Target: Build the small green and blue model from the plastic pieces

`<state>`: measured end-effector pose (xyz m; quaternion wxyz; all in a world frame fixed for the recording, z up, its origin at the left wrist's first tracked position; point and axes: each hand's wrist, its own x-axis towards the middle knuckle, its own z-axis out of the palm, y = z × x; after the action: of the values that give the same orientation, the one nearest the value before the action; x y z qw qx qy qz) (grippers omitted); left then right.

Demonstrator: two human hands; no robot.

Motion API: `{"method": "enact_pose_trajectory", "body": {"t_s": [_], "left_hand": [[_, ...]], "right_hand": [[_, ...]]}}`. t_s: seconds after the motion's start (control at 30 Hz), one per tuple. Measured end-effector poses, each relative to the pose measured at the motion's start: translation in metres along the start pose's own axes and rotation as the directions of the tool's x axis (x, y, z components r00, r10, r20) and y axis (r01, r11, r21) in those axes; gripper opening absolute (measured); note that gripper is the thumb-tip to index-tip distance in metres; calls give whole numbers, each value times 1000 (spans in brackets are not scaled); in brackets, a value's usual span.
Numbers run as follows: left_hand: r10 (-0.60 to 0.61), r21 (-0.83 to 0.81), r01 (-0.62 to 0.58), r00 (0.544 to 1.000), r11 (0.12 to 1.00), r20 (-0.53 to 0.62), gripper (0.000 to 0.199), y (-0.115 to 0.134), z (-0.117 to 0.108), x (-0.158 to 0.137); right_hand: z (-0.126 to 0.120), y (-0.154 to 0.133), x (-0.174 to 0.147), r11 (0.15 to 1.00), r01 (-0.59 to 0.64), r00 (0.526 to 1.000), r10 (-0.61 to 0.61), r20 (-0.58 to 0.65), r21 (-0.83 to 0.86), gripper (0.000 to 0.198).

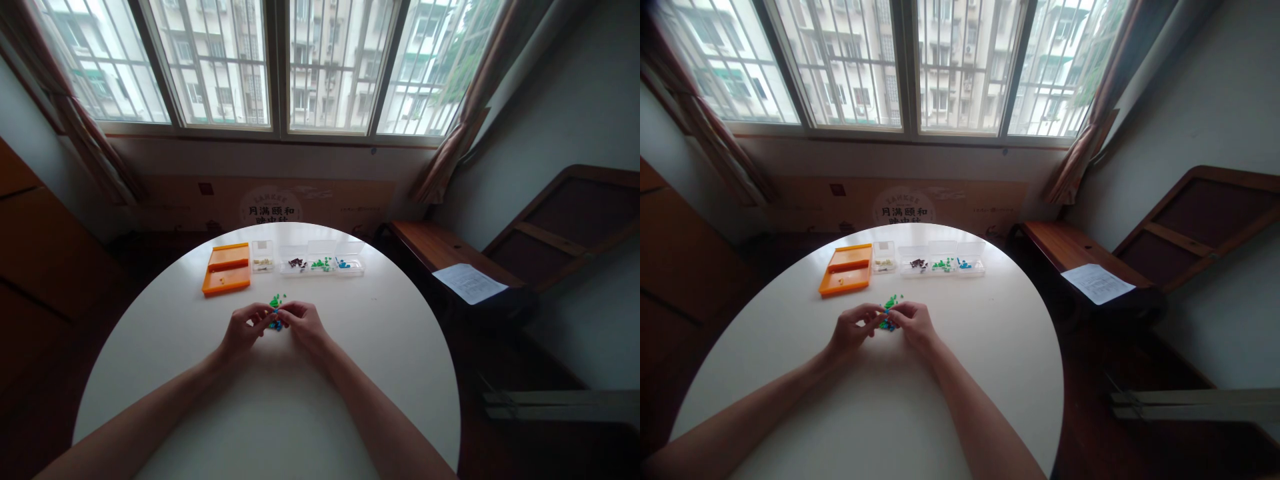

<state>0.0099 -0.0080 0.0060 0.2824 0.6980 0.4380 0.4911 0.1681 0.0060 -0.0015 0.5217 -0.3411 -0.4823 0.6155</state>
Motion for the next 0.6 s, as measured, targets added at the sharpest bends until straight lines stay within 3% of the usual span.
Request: {"method": "enact_pose_trajectory", "body": {"t_s": [0.6], "left_hand": [[20,-3,-20,999,1000,48,17,2,-2,0]], "right_hand": [[-1,1,0,1000,12,999,-12,30,9,21]]}}
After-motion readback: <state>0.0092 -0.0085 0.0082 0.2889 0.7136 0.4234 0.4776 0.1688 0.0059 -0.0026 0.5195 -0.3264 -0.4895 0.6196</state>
